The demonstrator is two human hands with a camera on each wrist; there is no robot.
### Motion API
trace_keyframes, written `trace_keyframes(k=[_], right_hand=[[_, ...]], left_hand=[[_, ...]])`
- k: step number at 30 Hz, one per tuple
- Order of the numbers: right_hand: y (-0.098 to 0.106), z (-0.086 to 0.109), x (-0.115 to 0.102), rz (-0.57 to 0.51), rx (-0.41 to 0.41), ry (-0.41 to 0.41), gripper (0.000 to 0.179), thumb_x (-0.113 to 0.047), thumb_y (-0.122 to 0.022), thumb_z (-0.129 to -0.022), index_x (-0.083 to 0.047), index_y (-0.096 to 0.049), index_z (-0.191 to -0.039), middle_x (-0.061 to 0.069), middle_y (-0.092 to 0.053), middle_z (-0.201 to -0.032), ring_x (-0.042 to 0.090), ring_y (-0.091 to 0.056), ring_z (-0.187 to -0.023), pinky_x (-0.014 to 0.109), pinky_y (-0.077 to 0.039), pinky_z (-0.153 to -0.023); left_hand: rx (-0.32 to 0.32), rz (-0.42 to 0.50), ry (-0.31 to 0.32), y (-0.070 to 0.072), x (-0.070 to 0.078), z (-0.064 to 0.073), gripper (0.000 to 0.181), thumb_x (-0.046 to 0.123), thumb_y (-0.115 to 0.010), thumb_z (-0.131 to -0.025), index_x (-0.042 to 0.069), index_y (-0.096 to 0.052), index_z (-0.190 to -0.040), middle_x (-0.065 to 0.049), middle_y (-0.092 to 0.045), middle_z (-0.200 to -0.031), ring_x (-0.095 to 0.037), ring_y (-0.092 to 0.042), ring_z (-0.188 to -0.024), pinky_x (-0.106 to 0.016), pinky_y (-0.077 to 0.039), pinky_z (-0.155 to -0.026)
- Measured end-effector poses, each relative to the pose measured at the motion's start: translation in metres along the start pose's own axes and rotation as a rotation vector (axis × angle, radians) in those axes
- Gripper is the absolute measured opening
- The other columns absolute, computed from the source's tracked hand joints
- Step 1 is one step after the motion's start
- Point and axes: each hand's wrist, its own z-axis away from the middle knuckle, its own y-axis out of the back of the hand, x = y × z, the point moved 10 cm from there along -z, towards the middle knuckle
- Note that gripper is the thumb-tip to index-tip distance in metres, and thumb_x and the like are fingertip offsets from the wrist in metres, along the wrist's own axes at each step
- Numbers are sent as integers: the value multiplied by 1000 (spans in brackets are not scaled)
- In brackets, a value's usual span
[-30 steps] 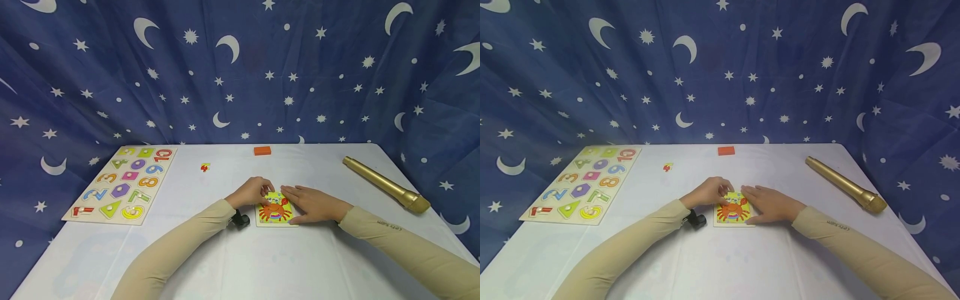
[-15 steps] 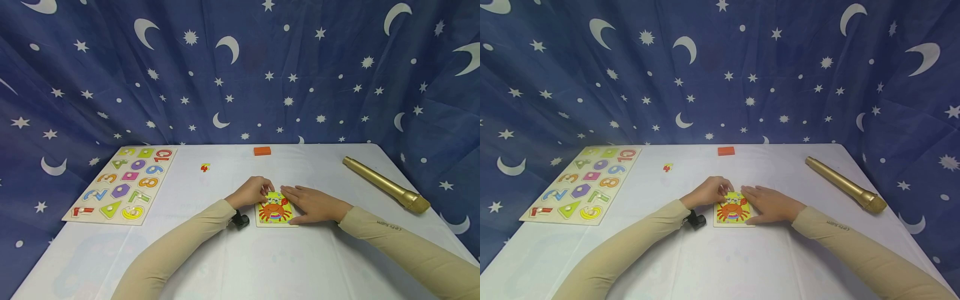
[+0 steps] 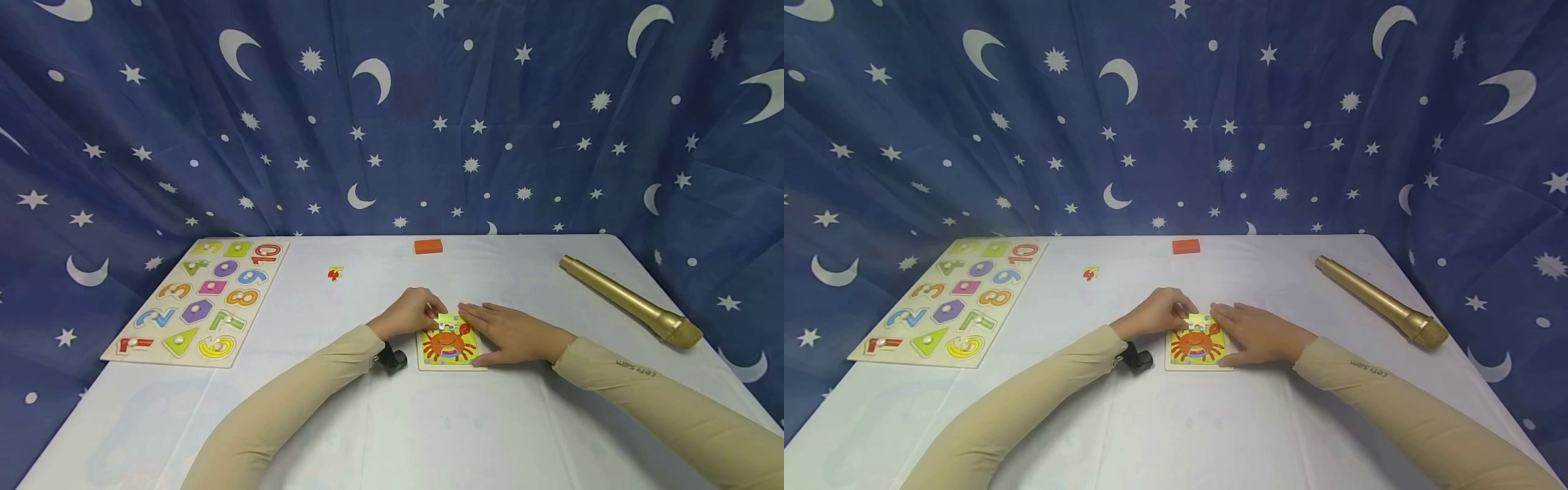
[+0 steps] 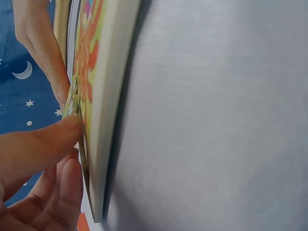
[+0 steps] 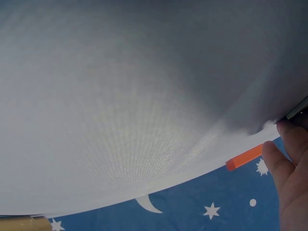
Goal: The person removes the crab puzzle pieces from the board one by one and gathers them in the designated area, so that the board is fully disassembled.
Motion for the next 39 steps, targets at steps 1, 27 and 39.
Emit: trace_keyframes(k=[1,27,39], right_hand=[[0,0,0,2,0,0,97,-73,-45,-82,-5,-25,-148,10,-25,-155,30,-32,-140,47,-28,-113],[-1,0,2,3,8,0,98,-76,-40,-82,-6,-24,-149,9,-24,-156,26,-30,-141,46,-28,-113],[-2,1,2,-2,2,-13,99,-77,-40,-81,-7,-24,-149,7,-23,-156,26,-29,-141,45,-27,-114]], left_hand=[[2,5,2,0,-1,0,25,1,-74,-77,3,-72,-102,-7,-67,-93,-7,-54,-71,-14,-45,-63],[202,98,30,135,-65,19,31,7,-74,-78,7,-71,-108,-12,-70,-107,-21,-63,-90,-30,-53,-80],[213,20,205,153,-137,28,33,3,-71,-81,3,-68,-113,-16,-65,-117,-28,-58,-104,-39,-49,-91]])
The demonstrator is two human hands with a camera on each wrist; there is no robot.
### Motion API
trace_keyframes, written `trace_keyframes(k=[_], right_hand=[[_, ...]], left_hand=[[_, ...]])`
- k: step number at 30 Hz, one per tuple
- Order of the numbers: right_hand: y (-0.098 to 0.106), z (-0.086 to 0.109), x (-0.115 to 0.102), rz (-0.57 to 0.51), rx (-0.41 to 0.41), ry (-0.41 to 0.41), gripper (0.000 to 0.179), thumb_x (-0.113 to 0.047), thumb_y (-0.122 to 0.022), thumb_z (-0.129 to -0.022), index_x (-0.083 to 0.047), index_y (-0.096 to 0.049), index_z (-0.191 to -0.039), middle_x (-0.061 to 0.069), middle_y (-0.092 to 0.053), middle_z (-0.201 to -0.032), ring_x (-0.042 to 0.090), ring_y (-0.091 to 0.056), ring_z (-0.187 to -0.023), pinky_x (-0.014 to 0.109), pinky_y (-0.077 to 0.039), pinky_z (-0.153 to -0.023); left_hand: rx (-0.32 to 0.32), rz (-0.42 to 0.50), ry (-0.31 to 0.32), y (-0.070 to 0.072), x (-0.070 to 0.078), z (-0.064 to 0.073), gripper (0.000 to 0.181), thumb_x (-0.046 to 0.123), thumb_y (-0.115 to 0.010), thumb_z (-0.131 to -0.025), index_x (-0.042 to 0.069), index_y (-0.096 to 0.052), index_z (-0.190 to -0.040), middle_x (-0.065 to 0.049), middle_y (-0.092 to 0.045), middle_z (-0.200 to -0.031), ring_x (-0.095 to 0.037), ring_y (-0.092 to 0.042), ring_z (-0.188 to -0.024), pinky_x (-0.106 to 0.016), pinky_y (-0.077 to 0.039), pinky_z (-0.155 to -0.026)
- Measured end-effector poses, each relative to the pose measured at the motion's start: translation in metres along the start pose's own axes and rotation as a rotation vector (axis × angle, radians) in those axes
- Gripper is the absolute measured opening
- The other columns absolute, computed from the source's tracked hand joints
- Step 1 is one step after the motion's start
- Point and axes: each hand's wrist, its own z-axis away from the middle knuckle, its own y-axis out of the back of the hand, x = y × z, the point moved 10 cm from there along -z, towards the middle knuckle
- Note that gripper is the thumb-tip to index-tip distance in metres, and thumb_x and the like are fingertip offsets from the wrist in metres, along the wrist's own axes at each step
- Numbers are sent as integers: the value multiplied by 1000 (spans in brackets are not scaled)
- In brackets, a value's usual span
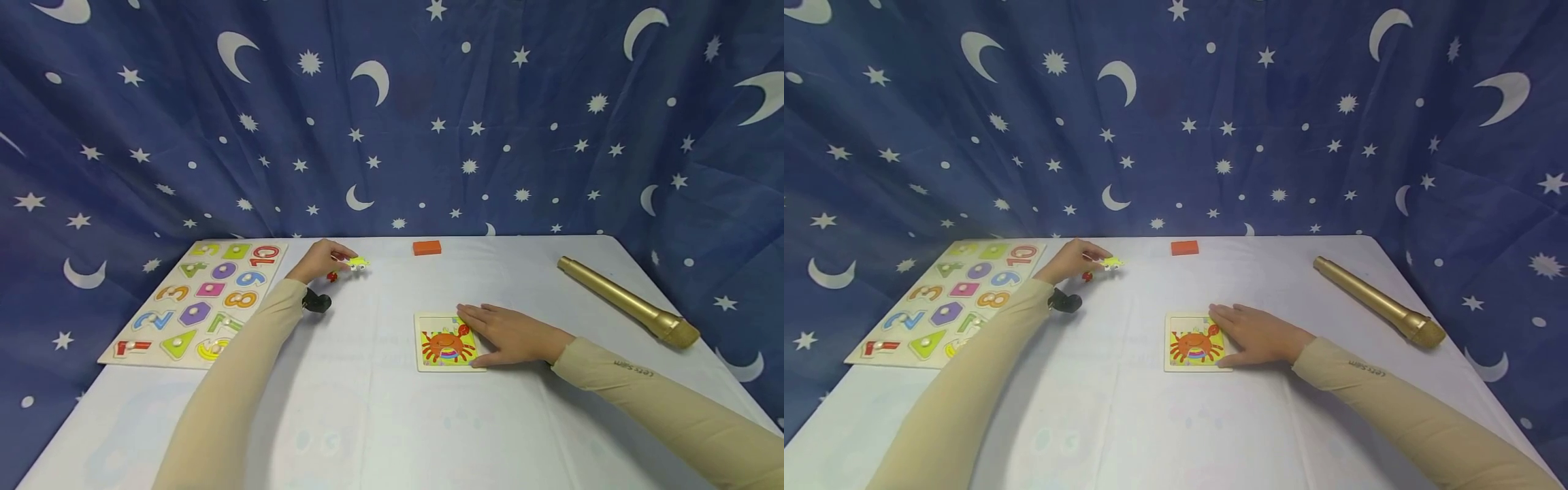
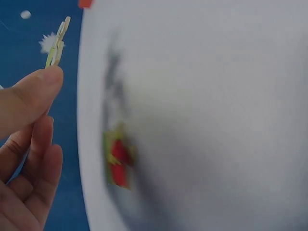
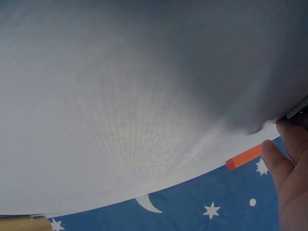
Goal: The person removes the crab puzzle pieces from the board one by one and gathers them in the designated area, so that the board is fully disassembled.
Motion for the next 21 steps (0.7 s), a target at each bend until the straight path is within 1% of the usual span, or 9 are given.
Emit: trace_keyframes(k=[3,5,9,11,12,14,16,18,21], right_hand=[[-1,0,1,7,-3,-3,99,-77,-39,-81,-8,-23,-149,7,-22,-157,25,-29,-142,45,-27,-114],[-1,1,1,8,-3,-2,99,-77,-39,-81,-8,-23,-149,7,-22,-157,25,-29,-142,45,-27,-114],[0,0,0,9,-6,0,99,-77,-39,-81,-8,-23,-150,7,-22,-157,24,-28,-142,44,-26,-114],[0,0,0,6,-8,-4,99,-77,-39,-81,-8,-22,-150,6,-22,-157,24,-28,-142,44,-26,-114],[0,0,0,7,-11,-6,99,-77,-39,-81,-8,-22,-150,6,-22,-157,24,-28,-142,44,-26,-115],[-1,-1,0,6,-15,-11,99,-77,-40,-81,-9,-22,-150,6,-21,-157,24,-28,-142,44,-26,-115],[-1,-1,0,3,-17,-14,98,-76,-41,-81,-9,-22,-150,6,-21,-157,25,-28,-142,44,-26,-115],[-1,-1,0,-2,-19,-16,98,-76,-41,-81,-9,-23,-150,6,-21,-157,24,-28,-142,45,-26,-114],[-2,0,1,-3,-23,-22,99,-77,-40,-81,-9,-23,-150,6,-21,-157,24,-28,-142,45,-26,-114]], left_hand=[[-16,-26,42,-4,-11,-2,34,3,-70,-81,4,-68,-115,-15,-63,-121,-27,-56,-107,-36,-48,-91],[-24,-31,75,-7,-18,-4,34,4,-70,-81,6,-68,-115,-15,-63,-121,-26,-55,-106,-34,-48,-88],[-34,-32,96,-12,-27,-5,34,4,-71,-81,5,-68,-115,-15,-63,-120,-24,-57,-102,-27,-49,-78],[-34,-27,96,-14,-31,-7,34,4,-71,-81,4,-68,-115,-15,-64,-119,-23,-59,-100,-23,-48,-73],[-33,-25,94,-15,-33,-8,34,4,-71,-81,4,-67,-115,-16,-65,-119,-24,-60,-101,-23,-49,-72],[-36,-11,97,-16,-36,-9,35,4,-70,-81,4,-67,-115,-15,-65,-120,-24,-61,-102,-24,-50,-74],[-44,-8,95,-16,-40,-10,36,5,-71,-81,4,-67,-116,-15,-64,-121,-26,-61,-105,-28,-51,-79],[-53,-23,88,-15,-42,-10,38,7,-72,-80,5,-66,-117,-14,-64,-122,-28,-60,-111,-35,-50,-89],[-68,-59,79,-12,-45,-10,41,10,-74,-78,5,-66,-118,-14,-63,-123,-30,-57,-115,-42,-45,-98]])
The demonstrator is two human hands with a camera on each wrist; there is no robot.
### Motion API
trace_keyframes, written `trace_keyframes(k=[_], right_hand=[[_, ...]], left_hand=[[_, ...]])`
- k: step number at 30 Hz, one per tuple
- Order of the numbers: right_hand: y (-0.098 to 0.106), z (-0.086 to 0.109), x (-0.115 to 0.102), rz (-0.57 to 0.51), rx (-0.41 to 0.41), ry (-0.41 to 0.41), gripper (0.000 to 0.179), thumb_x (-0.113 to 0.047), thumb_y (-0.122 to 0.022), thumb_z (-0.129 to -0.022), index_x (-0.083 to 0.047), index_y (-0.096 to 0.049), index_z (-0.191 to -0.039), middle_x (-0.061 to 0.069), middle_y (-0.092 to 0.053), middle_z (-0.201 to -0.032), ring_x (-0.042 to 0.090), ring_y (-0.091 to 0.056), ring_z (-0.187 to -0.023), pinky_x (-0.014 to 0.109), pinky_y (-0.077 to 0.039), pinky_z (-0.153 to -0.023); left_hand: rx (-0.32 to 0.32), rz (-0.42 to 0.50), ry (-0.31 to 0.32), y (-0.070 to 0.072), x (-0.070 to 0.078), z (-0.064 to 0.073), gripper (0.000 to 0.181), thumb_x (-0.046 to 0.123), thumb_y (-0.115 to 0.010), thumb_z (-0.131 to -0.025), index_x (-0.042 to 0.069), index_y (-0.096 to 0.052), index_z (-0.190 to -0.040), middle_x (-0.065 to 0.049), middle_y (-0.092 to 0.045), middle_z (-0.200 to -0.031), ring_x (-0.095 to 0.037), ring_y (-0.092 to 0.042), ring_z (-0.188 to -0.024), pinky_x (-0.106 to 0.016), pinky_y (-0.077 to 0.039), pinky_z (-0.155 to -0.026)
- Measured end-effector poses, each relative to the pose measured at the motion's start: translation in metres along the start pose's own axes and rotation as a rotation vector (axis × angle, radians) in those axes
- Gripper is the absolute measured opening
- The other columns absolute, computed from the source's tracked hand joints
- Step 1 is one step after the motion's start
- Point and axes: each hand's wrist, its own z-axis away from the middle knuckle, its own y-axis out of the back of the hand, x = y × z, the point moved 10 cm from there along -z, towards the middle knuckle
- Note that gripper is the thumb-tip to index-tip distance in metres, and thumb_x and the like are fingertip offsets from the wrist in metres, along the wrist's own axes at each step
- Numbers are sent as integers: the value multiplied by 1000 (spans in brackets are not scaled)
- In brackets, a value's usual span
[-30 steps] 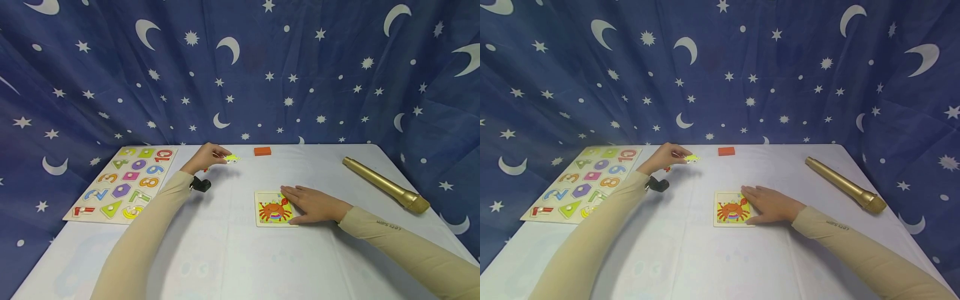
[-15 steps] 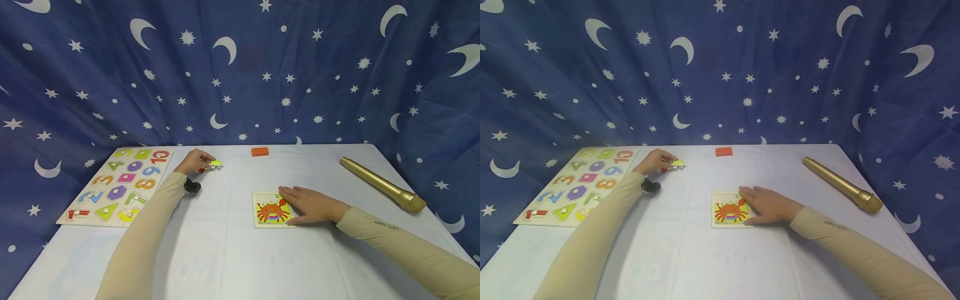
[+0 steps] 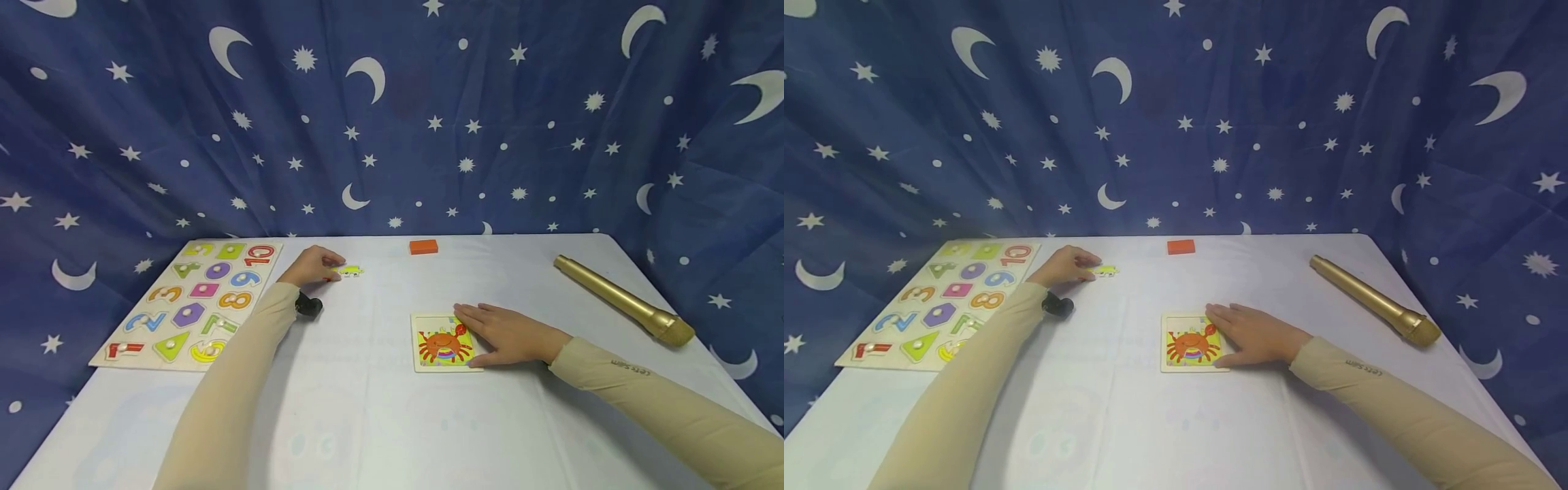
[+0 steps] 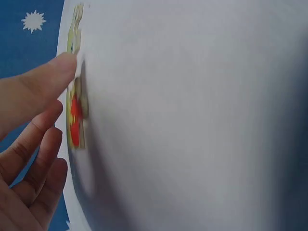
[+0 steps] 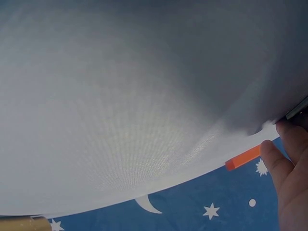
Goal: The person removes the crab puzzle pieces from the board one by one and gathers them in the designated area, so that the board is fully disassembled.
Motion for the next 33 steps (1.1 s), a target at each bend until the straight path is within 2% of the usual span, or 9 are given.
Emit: trace_keyframes(k=[3,7,16,23,29,33], right_hand=[[0,0,0,0,-4,-1,99,-77,-39,-81,-9,-22,-150,6,-21,-157,25,-27,-142,45,-26,-114],[2,0,-1,1,2,8,98,-76,-40,-81,-8,-22,-150,7,-21,-157,25,-28,-142,45,-26,-114],[2,0,-1,10,-2,6,98,-76,-41,-81,-8,-22,-150,7,-21,-157,25,-28,-142,45,-26,-114],[3,0,-2,7,-6,7,97,-75,-41,-82,-8,-21,-150,8,-21,-157,25,-28,-142,45,-26,-114],[5,0,-3,4,1,11,97,-74,-43,-82,-7,-23,-149,8,-22,-157,26,-29,-142,45,-27,-114],[3,0,-2,11,-6,10,97,-74,-42,-82,-7,-22,-150,8,-21,-157,25,-29,-142,45,-26,-114]], left_hand=[[-1,-32,8,3,-6,3,43,12,-76,-76,6,-66,-118,-14,-64,-122,-31,-56,-117,-45,-41,-102],[3,-37,21,6,-9,7,43,11,-76,-76,3,-66,-117,-16,-64,-120,-32,-57,-114,-45,-41,-102],[40,-86,-3,9,-6,13,39,10,-74,-77,2,-67,-115,-17,-67,-112,-30,-60,-104,-42,-44,-94],[50,-84,19,10,-5,15,40,10,-74,-77,2,-67,-115,-18,-67,-111,-30,-59,-102,-42,-43,-93],[61,-14,19,12,-3,17,43,12,-74,-79,2,-64,-119,-18,-63,-121,-33,-56,-115,-44,-41,-101],[70,111,-5,10,13,20,44,13,-72,-82,1,-61,-123,-17,-59,-128,-33,-54,-120,-44,-43,-101]])
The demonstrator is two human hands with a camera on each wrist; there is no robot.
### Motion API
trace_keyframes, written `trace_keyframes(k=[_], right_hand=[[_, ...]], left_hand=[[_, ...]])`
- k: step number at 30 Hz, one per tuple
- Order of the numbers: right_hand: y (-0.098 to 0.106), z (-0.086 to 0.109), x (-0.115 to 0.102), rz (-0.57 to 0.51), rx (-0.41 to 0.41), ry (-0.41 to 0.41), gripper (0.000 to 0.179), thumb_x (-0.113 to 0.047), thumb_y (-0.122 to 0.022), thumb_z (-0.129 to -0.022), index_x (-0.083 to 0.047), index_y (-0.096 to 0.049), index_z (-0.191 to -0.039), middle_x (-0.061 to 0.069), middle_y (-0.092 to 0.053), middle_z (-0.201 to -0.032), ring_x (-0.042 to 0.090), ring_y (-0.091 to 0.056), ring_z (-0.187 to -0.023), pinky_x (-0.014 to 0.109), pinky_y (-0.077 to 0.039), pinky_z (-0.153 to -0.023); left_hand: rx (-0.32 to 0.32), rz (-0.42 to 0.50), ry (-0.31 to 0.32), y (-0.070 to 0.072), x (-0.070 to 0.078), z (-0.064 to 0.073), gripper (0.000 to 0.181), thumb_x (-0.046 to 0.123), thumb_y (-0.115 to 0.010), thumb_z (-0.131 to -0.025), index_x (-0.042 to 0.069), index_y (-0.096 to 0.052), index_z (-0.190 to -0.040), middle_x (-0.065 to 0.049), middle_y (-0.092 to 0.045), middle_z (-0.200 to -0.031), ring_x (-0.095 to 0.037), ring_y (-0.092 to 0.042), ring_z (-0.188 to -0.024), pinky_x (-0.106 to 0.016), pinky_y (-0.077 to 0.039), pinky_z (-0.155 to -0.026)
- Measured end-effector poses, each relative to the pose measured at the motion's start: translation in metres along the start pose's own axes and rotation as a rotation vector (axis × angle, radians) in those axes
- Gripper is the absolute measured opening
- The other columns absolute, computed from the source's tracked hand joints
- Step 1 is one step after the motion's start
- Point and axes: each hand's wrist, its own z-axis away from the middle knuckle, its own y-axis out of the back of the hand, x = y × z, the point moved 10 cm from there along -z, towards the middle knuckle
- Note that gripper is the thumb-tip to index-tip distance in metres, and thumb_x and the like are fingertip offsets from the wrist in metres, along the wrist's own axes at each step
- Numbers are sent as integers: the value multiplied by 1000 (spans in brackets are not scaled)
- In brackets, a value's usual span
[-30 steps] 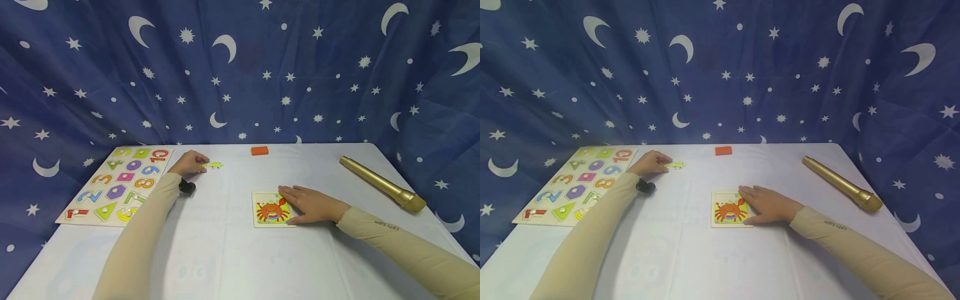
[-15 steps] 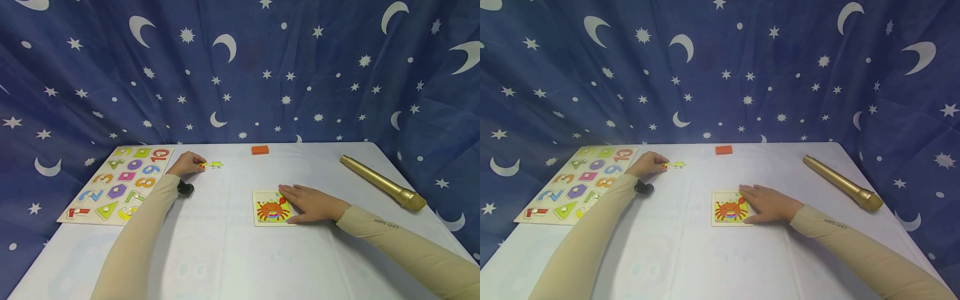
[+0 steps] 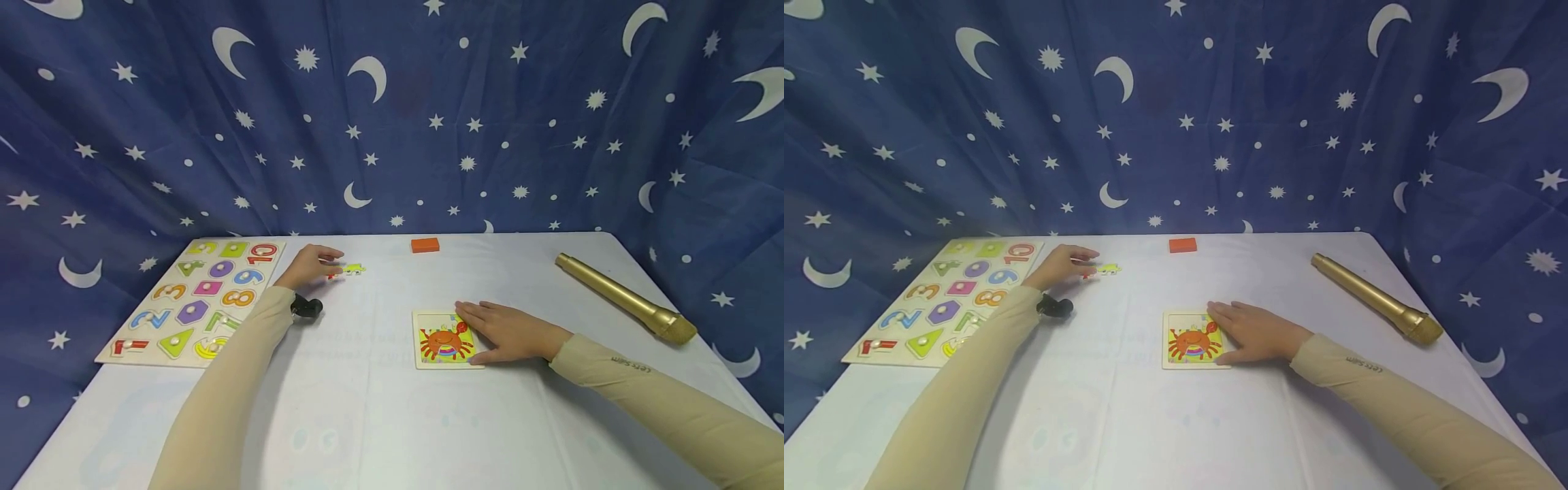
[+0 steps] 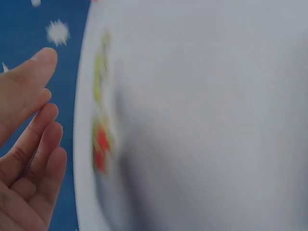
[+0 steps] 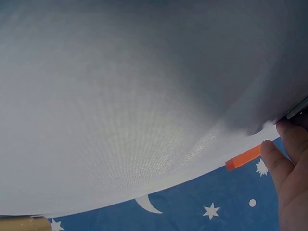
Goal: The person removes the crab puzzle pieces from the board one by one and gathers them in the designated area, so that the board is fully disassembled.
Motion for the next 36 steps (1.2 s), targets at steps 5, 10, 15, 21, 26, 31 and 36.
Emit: trace_keyframes(k=[5,10,15,21,26,31,36], right_hand=[[0,1,0,-3,3,4,97,-74,-42,-82,-7,-22,-150,8,-21,-157,26,-29,-142,45,-26,-114],[1,2,0,-7,6,5,97,-73,-44,-82,-7,-22,-149,8,-21,-157,26,-29,-142,46,-26,-114],[1,1,2,-45,-6,-9,97,-73,-44,-82,-7,-22,-150,9,-21,-157,28,-29,-141,48,-26,-114],[-1,3,8,-62,-1,-39,103,-76,-45,-78,-7,-20,-150,9,-19,-157,31,-30,-141,50,-26,-113],[-2,3,11,-70,0,-44,104,-76,-47,-77,-7,-20,-150,10,-19,-157,31,-29,-141,51,-24,-114],[-2,3,11,-64,14,-18,104,-75,-48,-78,-5,-21,-149,11,-20,-157,30,-28,-141,50,-24,-114],[-1,2,9,-56,18,-9,104,-75,-48,-78,-4,-22,-149,12,-22,-156,32,-29,-141,49,-25,-114]], left_hand=[[-9,79,-114,-19,46,5,42,10,-71,-82,-1,-61,-122,-17,-61,-125,-32,-55,-116,-41,-44,-101],[-89,58,-221,-58,92,13,41,10,-72,-81,0,-63,-119,-14,-63,-122,-28,-58,-112,-37,-45,-100],[-204,-21,-294,-101,128,25,38,11,-72,-82,1,-64,-118,-14,-66,-118,-27,-60,-108,-33,-48,-96],[-320,-89,-304,-142,154,33,36,13,-73,-82,5,-66,-116,-9,-68,-112,-20,-63,-101,-26,-50,-88],[-350,-102,-316,-162,165,35,34,13,-74,-81,4,-68,-113,-7,-71,-102,-13,-64,-89,-18,-50,-78],[-373,-97,-320,-179,171,36,31,11,-75,-79,3,-69,-109,-4,-70,-90,-6,-59,-75,-13,-48,-69],[-371,-110,-315,-188,174,37,30,11,-74,-80,2,-69,-108,-2,-68,-85,-4,-55,-72,-11,-46,-67]])
